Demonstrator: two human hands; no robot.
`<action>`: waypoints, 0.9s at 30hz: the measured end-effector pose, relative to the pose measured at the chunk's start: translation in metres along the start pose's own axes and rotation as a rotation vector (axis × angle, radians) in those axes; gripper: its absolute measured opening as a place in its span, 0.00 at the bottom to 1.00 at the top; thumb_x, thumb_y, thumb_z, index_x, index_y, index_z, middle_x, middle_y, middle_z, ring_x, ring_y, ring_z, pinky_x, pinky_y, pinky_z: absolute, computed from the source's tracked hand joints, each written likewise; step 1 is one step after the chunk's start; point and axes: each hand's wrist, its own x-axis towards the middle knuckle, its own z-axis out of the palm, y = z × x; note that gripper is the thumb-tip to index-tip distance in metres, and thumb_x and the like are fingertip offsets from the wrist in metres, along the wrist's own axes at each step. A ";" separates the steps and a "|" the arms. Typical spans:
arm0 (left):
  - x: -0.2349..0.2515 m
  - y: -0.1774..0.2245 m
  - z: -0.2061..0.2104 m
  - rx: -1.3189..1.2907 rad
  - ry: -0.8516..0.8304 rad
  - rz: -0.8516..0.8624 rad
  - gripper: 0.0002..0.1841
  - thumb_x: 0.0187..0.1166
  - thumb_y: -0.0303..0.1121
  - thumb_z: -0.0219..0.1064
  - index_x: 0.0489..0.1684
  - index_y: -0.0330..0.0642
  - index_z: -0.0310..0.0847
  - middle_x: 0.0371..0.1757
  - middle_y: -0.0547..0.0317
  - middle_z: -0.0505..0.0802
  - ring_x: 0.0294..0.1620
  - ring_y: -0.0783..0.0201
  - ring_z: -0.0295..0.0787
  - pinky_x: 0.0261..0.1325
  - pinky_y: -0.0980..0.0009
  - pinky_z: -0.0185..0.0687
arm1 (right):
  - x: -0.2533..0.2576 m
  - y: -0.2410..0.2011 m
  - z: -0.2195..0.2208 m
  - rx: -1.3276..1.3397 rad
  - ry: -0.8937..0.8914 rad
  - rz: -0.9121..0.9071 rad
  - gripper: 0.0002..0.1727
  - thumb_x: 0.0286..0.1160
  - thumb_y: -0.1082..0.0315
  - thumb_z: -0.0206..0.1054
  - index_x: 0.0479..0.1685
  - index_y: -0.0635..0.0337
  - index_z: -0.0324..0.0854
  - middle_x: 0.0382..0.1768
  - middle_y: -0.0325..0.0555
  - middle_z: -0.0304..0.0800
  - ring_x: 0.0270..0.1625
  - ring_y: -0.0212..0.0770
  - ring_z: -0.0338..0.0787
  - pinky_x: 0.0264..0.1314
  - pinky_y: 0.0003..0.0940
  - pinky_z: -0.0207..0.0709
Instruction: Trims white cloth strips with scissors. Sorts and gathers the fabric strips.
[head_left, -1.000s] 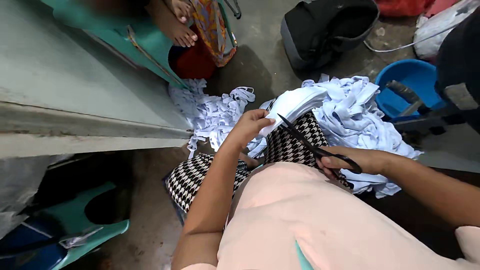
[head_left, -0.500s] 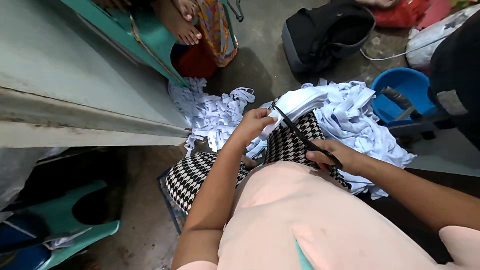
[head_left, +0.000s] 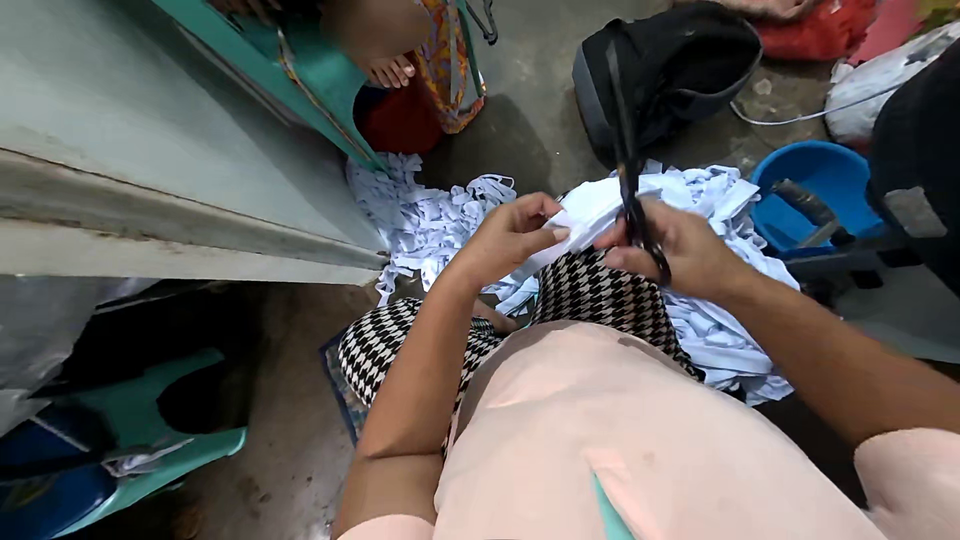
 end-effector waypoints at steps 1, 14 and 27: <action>0.001 0.010 0.003 0.025 -0.009 0.040 0.08 0.79 0.23 0.67 0.51 0.34 0.79 0.41 0.56 0.92 0.41 0.69 0.90 0.50 0.69 0.89 | 0.012 -0.011 0.000 0.014 0.036 -0.046 0.22 0.70 0.54 0.76 0.54 0.60 0.80 0.40 0.39 0.92 0.39 0.30 0.90 0.43 0.32 0.87; 0.003 0.004 0.000 -0.048 -0.098 -0.043 0.11 0.80 0.23 0.62 0.57 0.31 0.78 0.40 0.54 0.94 0.38 0.65 0.93 0.48 0.66 0.92 | 0.072 -0.040 -0.087 -0.113 0.180 -0.187 0.16 0.63 0.65 0.73 0.47 0.55 0.74 0.34 0.30 0.79 0.32 0.19 0.78 0.36 0.17 0.75; 0.016 0.019 -0.011 -0.071 0.076 -0.125 0.08 0.86 0.31 0.58 0.43 0.43 0.84 0.30 0.60 0.91 0.25 0.72 0.88 0.29 0.76 0.88 | 0.091 0.090 -0.101 0.218 0.313 0.269 0.15 0.68 0.75 0.73 0.51 0.65 0.75 0.34 0.45 0.83 0.30 0.35 0.82 0.37 0.35 0.81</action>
